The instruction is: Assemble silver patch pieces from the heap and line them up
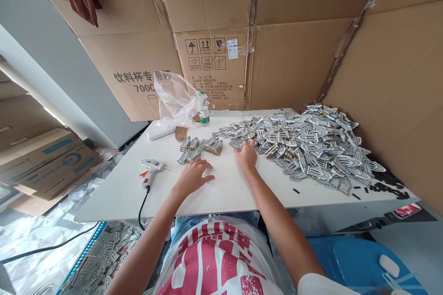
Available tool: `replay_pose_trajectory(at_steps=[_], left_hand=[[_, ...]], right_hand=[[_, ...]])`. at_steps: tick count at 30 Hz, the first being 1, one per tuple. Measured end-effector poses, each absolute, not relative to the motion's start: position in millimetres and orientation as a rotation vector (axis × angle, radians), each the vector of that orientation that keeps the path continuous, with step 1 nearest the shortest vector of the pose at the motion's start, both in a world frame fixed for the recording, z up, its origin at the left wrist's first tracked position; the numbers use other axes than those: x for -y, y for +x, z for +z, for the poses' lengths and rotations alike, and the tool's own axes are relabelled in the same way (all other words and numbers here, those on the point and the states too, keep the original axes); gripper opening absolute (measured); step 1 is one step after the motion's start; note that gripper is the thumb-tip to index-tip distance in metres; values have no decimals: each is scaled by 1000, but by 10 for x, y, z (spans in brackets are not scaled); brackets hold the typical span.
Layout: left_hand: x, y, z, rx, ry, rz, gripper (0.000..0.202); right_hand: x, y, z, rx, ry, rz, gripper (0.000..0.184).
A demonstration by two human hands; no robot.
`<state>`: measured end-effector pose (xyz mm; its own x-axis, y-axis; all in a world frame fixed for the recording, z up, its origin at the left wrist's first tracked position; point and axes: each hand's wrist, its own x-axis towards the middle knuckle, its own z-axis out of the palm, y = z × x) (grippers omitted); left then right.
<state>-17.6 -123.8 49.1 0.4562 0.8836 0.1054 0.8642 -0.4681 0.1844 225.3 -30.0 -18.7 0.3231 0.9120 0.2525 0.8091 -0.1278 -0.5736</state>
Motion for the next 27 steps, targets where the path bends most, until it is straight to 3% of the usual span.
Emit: replay_pose_trajectory(at_steps=[7,17,23,27], left_hand=[[1119,-100,445,-1480,2628,278,43],[1047,-170,477,-1254,2667,288,27],[1034,-387,553,-1144,2644,157,54],[1004,-405,559,-1166,2612,99,59]], right_hand=[[312,2240,-172,1532,-1942,220,38],[366,2254,-101,1556,-2001,197,48],[376,2280,-85,1596,-2093,158,52],[363,2302,-98,1600,-2112,148,49]])
